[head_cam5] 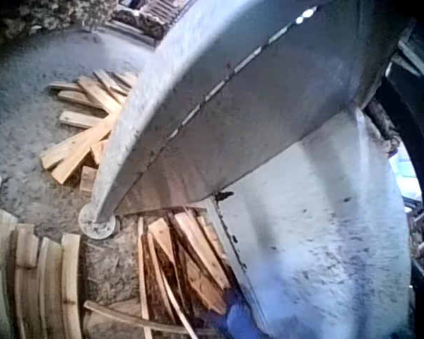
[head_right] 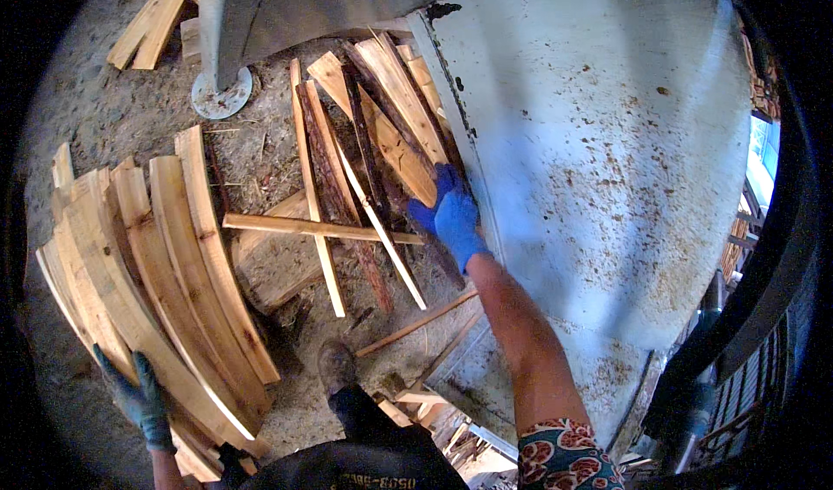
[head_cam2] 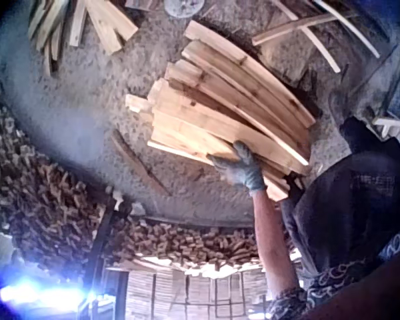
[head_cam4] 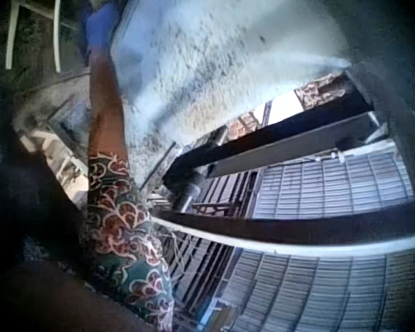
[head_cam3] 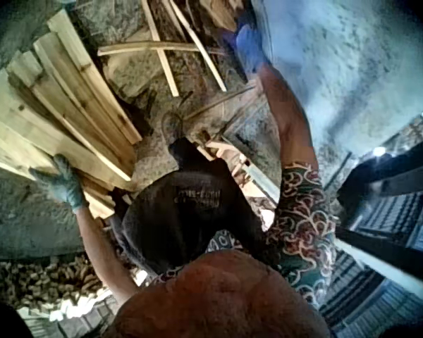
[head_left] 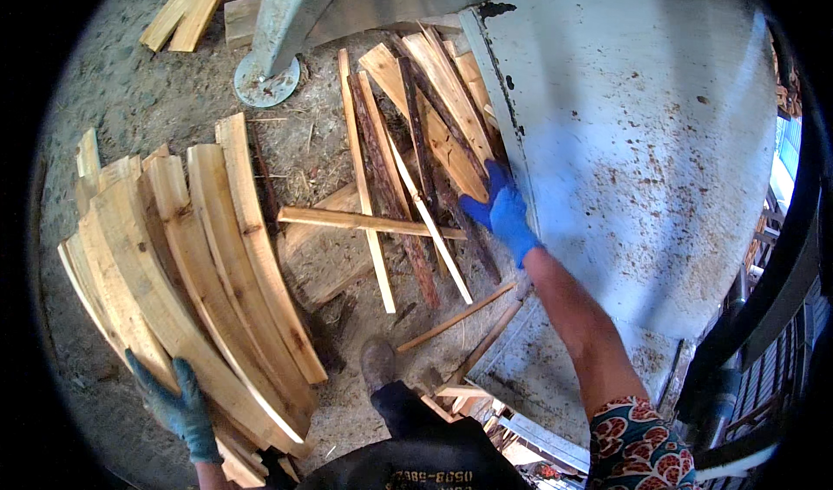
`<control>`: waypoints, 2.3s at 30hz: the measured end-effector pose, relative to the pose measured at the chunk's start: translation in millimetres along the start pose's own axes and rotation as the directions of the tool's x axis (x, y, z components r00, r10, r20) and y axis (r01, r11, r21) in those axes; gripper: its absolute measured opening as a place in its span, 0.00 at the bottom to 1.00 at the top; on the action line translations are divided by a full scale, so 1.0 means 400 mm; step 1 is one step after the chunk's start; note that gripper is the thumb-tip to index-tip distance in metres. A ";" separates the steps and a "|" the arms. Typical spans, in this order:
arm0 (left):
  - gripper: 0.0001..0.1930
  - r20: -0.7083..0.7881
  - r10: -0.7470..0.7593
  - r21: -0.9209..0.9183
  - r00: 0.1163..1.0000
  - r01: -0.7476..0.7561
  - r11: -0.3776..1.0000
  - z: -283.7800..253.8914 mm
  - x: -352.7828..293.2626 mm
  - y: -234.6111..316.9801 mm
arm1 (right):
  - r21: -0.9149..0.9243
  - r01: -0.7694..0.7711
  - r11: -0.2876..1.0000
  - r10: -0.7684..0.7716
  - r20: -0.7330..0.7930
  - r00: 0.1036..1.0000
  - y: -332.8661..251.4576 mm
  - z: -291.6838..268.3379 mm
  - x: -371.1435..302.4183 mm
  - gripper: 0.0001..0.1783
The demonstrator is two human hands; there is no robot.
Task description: The person picks up wooden planks from a pile on the floor and stacks them onto a metal rack. They handle the planks one by one or in small groups, arranging them neatly on the rack.
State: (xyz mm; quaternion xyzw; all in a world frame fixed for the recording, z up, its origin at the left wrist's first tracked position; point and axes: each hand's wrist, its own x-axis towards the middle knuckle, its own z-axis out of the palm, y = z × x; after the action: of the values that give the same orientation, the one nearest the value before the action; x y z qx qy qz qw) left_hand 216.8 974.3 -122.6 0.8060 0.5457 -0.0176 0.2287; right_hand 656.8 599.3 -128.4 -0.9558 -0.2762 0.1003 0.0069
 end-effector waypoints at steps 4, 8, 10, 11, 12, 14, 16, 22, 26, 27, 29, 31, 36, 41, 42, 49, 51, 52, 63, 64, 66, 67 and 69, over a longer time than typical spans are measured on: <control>0.38 -0.038 0.124 0.070 0.992 -0.121 0.990 0.017 0.004 -0.061 | -0.204 -0.018 0.979 0.032 0.067 0.997 0.067 0.039 0.137 0.58; 0.38 -0.044 0.140 0.051 0.989 -0.138 0.989 0.028 0.006 -0.112 | -0.219 -0.131 0.967 0.154 0.092 0.984 0.024 0.054 0.137 0.59; 0.37 -0.027 0.075 0.045 0.997 -0.073 0.996 0.028 0.000 -0.062 | 0.185 -0.136 0.973 0.115 0.119 0.986 0.028 0.004 0.163 0.56; 0.36 -0.026 0.052 0.038 0.998 -0.051 0.998 0.031 -0.005 -0.049 | 0.244 -0.068 0.967 0.061 0.038 0.997 0.060 0.041 0.142 0.54; 0.36 -0.036 0.031 0.023 0.999 -0.031 0.999 0.030 -0.001 -0.031 | 0.294 0.013 0.956 0.005 -0.061 0.998 0.081 0.074 0.123 0.52; 0.34 -0.064 0.137 0.047 0.989 -0.134 0.990 0.045 -0.001 -0.085 | 0.233 -0.170 0.957 0.141 0.136 0.981 0.013 0.095 0.058 0.48; 0.34 -0.050 0.120 0.052 0.991 -0.118 0.992 0.031 -0.002 -0.056 | 0.024 -0.043 0.999 0.039 0.149 0.988 -0.046 0.076 0.012 0.46; 0.36 -0.037 0.052 0.071 0.998 -0.049 0.996 0.006 -0.009 -0.023 | 0.081 -0.141 0.987 0.140 0.016 0.990 -0.113 0.120 -0.051 0.43; 0.36 -0.021 0.142 0.036 0.990 -0.141 0.989 0.016 0.012 -0.020 | 0.289 -0.425 0.858 0.402 0.136 0.905 0.040 0.206 -0.105 0.43; 0.36 -0.024 0.089 0.060 0.996 -0.087 0.994 0.006 0.004 -0.026 | 0.042 -0.464 0.885 0.444 0.228 0.867 -0.069 0.144 -0.062 0.32; 0.37 -0.022 0.071 0.052 0.997 -0.070 0.996 0.004 0.006 -0.014 | 0.001 -0.460 0.888 0.455 0.139 0.879 -0.021 0.164 -0.102 0.24; 0.37 -0.051 0.067 0.037 0.996 -0.065 0.997 0.012 -0.001 -0.017 | 0.071 -0.622 0.780 0.595 0.224 0.772 -0.104 0.080 -0.130 0.11; 0.39 -0.057 0.098 0.042 0.994 -0.096 0.994 0.010 -0.002 -0.017 | 0.536 -0.197 0.821 0.158 0.118 0.980 -0.240 0.060 -0.417 0.17; 0.38 -0.063 0.077 0.061 0.995 -0.073 0.995 0.014 -0.002 -0.014 | 0.691 -0.323 0.647 0.151 0.299 0.942 -0.286 -0.065 -0.496 0.17; 0.38 -0.057 0.045 0.043 0.997 -0.043 0.998 0.014 -0.005 -0.010 | 0.697 -0.385 0.605 0.211 0.326 0.921 -0.270 -0.090 -0.503 0.16; 0.38 -0.086 0.128 0.048 0.988 -0.124 0.991 0.031 0.001 -0.028 | 0.776 -0.341 0.530 0.454 0.079 0.887 -0.067 -0.093 -0.320 0.13; 0.38 -0.049 0.084 0.079 0.995 -0.080 0.994 0.022 0.000 -0.037 | 0.711 -0.245 0.659 0.252 0.098 0.963 -0.067 -0.057 -0.222 0.15; 0.37 -0.048 0.089 0.078 0.995 -0.086 0.993 0.017 0.000 -0.037 | 0.685 -0.325 0.652 0.277 0.184 0.943 -0.070 -0.041 -0.211 0.16; 0.37 -0.068 0.100 0.108 0.993 -0.093 0.990 0.020 -0.001 -0.055 | 0.856 -0.402 0.326 0.369 0.276 0.888 -0.292 0.149 -0.163 0.33; 0.37 -0.067 0.105 0.100 0.992 -0.098 0.990 0.021 -0.001 -0.052 | 0.879 -0.405 0.253 0.306 0.324 0.895 -0.322 0.145 -0.176 0.33; 0.37 -0.071 0.122 0.087 0.990 -0.116 0.989 0.023 0.003 -0.038 | 0.914 -0.403 0.046 0.136 0.393 0.909 -0.348 0.174 -0.208 0.33; 0.36 -0.074 0.123 0.088 0.990 -0.116 0.989 0.021 0.004 -0.034 | 0.909 -0.411 0.072 0.104 0.403 0.909 -0.374 0.193 -0.242 0.31; 0.35 -0.067 0.127 0.084 0.990 -0.121 0.989 0.019 -0.001 -0.021 | 0.870 -0.349 0.349 -0.005 0.374 0.927 -0.418 0.206 -0.290 0.29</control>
State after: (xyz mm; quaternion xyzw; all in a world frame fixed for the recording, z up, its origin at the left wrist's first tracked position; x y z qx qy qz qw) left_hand 211.0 973.5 -132.2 0.8470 0.5011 0.0042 0.1772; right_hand 456.9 676.0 -175.9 -0.7800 -0.0657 0.3873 0.4870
